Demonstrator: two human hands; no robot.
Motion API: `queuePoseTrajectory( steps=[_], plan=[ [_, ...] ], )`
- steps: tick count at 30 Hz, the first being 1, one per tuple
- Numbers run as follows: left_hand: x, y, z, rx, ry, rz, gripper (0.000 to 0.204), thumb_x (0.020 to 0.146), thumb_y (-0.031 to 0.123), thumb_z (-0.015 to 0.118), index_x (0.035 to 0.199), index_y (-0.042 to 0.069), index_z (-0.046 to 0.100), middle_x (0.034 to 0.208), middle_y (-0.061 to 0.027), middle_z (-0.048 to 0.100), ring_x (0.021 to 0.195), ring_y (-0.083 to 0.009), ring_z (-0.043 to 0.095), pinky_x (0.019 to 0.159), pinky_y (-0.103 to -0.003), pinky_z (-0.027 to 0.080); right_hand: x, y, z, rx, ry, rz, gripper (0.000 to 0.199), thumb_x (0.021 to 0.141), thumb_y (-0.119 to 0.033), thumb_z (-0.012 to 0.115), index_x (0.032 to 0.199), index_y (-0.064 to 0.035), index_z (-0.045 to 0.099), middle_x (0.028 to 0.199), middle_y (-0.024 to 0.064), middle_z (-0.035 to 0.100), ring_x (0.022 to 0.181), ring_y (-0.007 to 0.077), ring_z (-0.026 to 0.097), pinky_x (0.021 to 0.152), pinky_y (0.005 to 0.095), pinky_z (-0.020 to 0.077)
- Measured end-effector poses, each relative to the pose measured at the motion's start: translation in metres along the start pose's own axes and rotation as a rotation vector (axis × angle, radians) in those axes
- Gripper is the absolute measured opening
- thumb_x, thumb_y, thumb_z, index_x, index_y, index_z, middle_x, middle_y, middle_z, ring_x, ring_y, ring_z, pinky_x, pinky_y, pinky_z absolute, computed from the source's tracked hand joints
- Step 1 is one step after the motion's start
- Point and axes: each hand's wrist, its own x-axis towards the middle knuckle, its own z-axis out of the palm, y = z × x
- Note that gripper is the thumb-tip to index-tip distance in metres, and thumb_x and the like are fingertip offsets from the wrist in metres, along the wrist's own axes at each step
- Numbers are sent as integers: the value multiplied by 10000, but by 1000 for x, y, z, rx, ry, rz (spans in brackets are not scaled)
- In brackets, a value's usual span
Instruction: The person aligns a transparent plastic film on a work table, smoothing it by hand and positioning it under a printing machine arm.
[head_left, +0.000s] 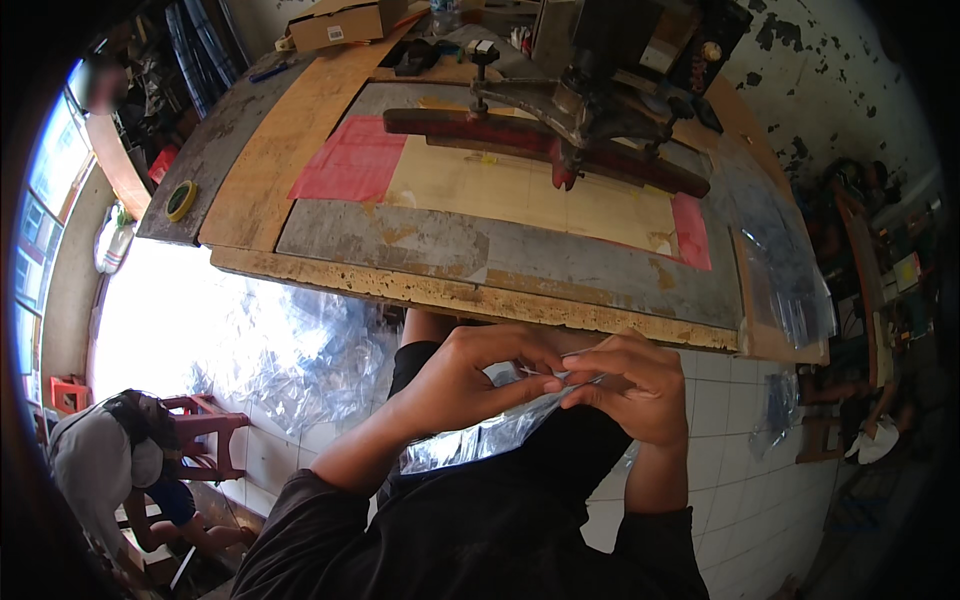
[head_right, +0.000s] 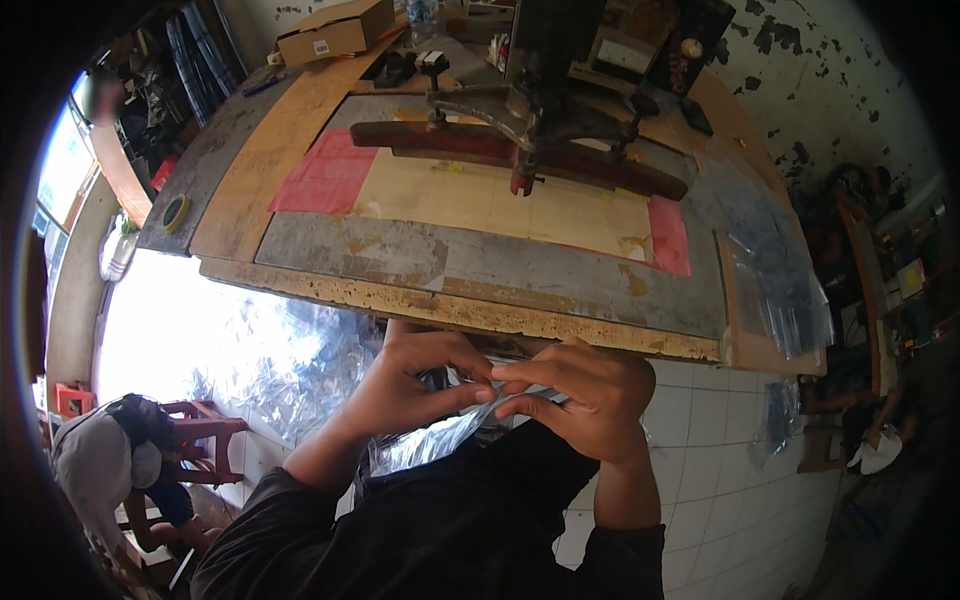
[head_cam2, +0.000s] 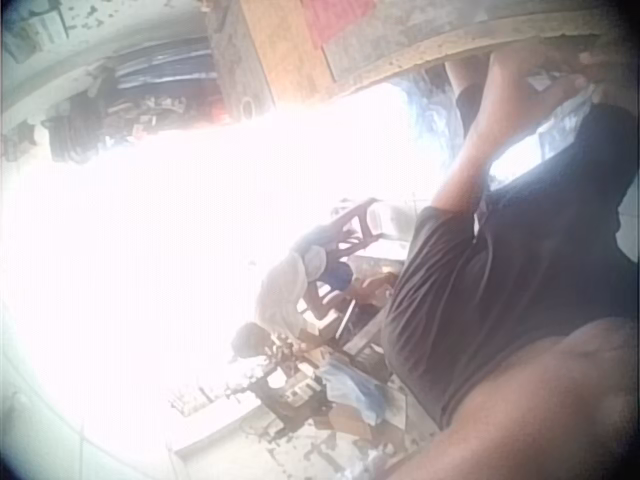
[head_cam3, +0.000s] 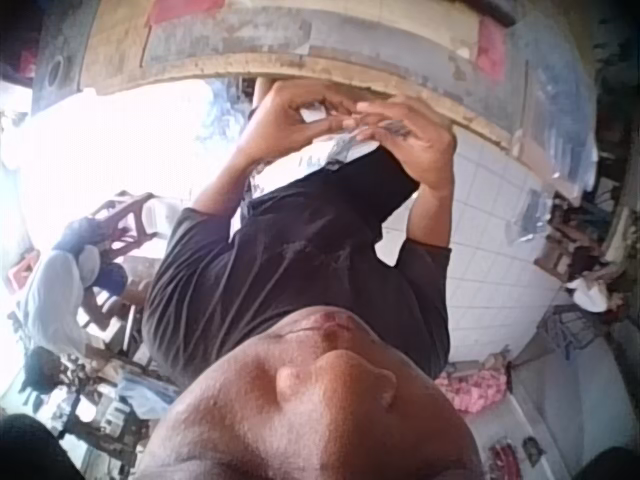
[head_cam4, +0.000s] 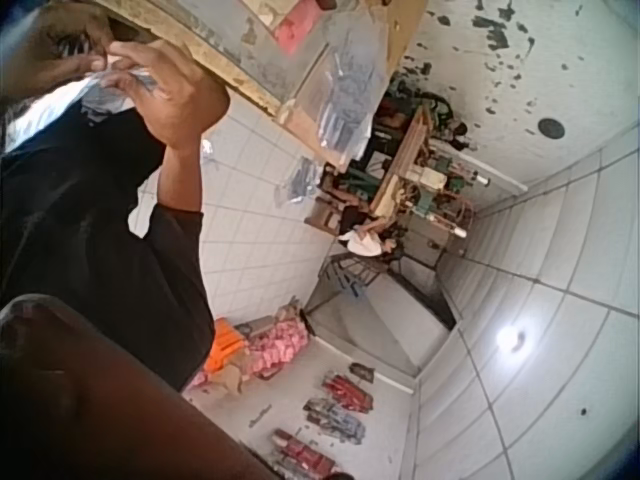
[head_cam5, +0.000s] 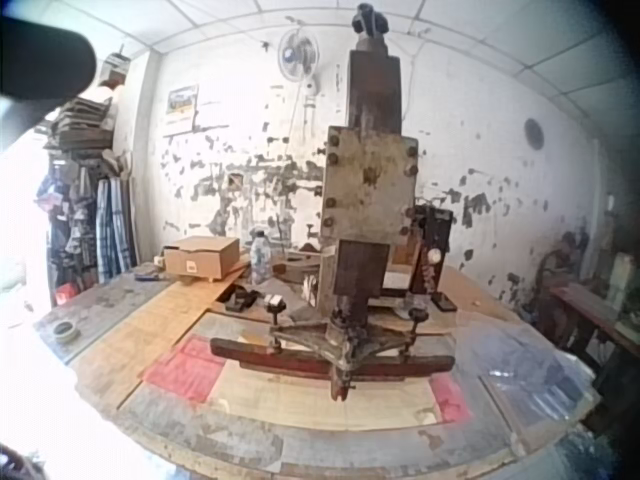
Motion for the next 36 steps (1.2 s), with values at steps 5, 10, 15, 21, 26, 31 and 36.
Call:
queuePoseTrajectory(
  steps=[5,10,15,21,26,31,36],
  plan=[
    [1,2,0,-42,-62,-9,139,940,86,839,1041,9,784,1026,-91,788,952,-209,755,849,-339,584,-6,7,0,188,-5,50,358,749,-134,957,1075,-68,823,864,26,794,783,130,739,704,255,551],
    [-2,-5,4,-98,-46,-86,110,932,156,850,971,71,792,969,-17,782,910,-171,744,961,-304,441,-1,6,2,381,-8,222,337,762,-109,956,1064,-57,814,882,45,794,806,133,756,716,266,565],
    [1,-5,5,-127,-94,-52,103,919,73,809,982,9,760,974,-71,768,915,-201,749,834,-330,559,-4,13,1,266,-32,149,301,767,-68,959,1030,-69,811,860,32,788,803,135,761,695,258,557],
    [2,-5,6,-145,-120,-51,110,892,49,810,977,6,754,965,-73,764,912,-202,754,840,-329,565,-10,20,-2,247,-31,147,257,749,-100,984,920,-92,793,849,13,787,763,120,746,658,249,534],
    [2,-8,8,-97,-96,-32,116,876,41,806,971,3,750,950,-71,761,891,-203,753,822,-326,568,-9,20,0,245,-17,149,248,748,-100,985,901,-107,790,833,-12,783,762,106,738,647,244,520],
    [0,-5,8,-68,-94,-78,105,879,38,802,963,3,750,931,-65,759,872,-204,751,782,-328,562,-6,14,0,111,-40,74,252,730,-111,979,908,-119,801,842,-17,781,758,125,736,651,257,516],
    [1,0,7,-13,-20,-41,166,889,60,860,1025,31,770,935,-79,799,863,-194,782,785,-326,605,-3,8,-4,29,-95,-80,228,774,-104,923,979,-152,836,915,-41,782,747,116,697,630,273,495]
  ],
)
